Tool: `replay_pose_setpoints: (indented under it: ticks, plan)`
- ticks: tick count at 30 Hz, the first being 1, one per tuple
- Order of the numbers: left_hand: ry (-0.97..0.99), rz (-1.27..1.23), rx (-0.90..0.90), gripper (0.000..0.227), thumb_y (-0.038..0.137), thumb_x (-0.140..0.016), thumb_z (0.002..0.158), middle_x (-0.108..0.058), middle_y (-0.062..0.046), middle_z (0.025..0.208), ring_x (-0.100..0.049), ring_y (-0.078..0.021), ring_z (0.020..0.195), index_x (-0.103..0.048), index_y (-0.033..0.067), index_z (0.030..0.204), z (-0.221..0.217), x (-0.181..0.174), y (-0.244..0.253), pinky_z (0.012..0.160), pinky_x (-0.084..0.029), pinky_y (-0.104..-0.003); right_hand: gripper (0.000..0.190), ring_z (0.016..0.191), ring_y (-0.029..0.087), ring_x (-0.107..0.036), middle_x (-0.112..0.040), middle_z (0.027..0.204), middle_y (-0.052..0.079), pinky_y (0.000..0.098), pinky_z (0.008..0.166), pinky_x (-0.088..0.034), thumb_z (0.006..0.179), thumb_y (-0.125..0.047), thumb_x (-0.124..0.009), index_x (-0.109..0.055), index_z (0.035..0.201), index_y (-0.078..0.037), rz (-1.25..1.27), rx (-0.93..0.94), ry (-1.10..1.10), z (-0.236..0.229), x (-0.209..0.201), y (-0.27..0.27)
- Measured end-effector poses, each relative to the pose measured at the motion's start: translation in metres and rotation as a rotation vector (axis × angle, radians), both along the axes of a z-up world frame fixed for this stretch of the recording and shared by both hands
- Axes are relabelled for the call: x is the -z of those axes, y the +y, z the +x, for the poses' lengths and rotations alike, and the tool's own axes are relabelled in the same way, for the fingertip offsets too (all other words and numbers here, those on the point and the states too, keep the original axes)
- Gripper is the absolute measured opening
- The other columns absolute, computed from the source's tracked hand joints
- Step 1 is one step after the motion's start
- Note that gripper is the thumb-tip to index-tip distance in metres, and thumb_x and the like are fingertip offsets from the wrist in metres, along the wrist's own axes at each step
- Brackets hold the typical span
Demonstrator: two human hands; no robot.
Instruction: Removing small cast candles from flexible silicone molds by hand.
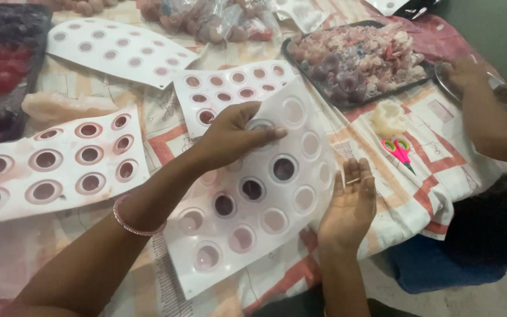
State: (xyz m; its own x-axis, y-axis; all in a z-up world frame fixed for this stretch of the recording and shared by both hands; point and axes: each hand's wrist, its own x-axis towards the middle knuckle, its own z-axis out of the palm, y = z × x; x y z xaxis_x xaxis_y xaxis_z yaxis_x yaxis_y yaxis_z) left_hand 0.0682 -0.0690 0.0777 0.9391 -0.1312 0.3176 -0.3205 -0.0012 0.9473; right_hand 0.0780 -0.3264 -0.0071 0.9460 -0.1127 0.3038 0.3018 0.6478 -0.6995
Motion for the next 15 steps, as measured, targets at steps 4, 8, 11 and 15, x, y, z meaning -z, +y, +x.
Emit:
replay_pose_setpoints:
  ticks: [4, 8, 11, 15]
  plan:
    - [-0.070, -0.071, -0.028, 0.032, 0.026, -0.077, 0.093, -0.072, 0.004, 0.095, -0.064, -0.0021, 0.084, -0.070, 0.0037, 0.114, 0.001, -0.002, 0.004, 0.073, -0.055, -0.022, 0.089, 0.136, 0.032, -0.049, -0.052, 0.143, 0.021, 0.0479, 0.120, -0.034, 0.095, -0.054, -0.064, -0.035, 0.150, 0.011, 0.149, -0.279, 0.090, -0.013, -0.024, 0.012]
    - [-0.003, -0.095, -0.047, 0.037, 0.025, -0.079, 0.088, -0.073, 0.000, 0.097, -0.067, -0.0043, 0.084, -0.071, 0.0021, 0.116, -0.002, -0.007, -0.003, 0.074, -0.055, -0.022, 0.093, 0.128, 0.038, -0.054, -0.057, 0.140, 0.024, 0.0503, 0.109, -0.040, 0.087, -0.057, -0.068, -0.039, 0.145, 0.010, 0.242, -0.609, 0.342, -0.028, -0.010, 0.031]
    - [0.053, -0.084, -0.010, 0.045, 0.029, -0.081, 0.082, -0.077, -0.004, 0.099, -0.071, -0.0093, 0.086, -0.071, 0.0009, 0.116, -0.014, -0.021, -0.005, 0.076, -0.058, -0.025, 0.082, 0.122, 0.034, -0.058, -0.060, 0.134, 0.019, 0.0495, 0.106, -0.045, 0.086, -0.047, -0.071, -0.043, 0.145, 0.002, 0.110, -0.593, 0.441, -0.037, -0.003, 0.038]
    - [-0.137, 0.353, -0.126, 0.082, 0.049, -0.089, 0.070, -0.074, -0.014, 0.110, -0.072, -0.0228, 0.100, -0.061, -0.0048, 0.125, -0.012, -0.021, 0.007, 0.085, -0.056, -0.033, 0.068, 0.118, 0.034, -0.063, -0.065, 0.128, 0.018, 0.0483, 0.105, -0.050, 0.087, -0.032, -0.071, -0.048, 0.142, 0.001, 0.016, -0.666, 0.456, -0.034, 0.011, 0.034]
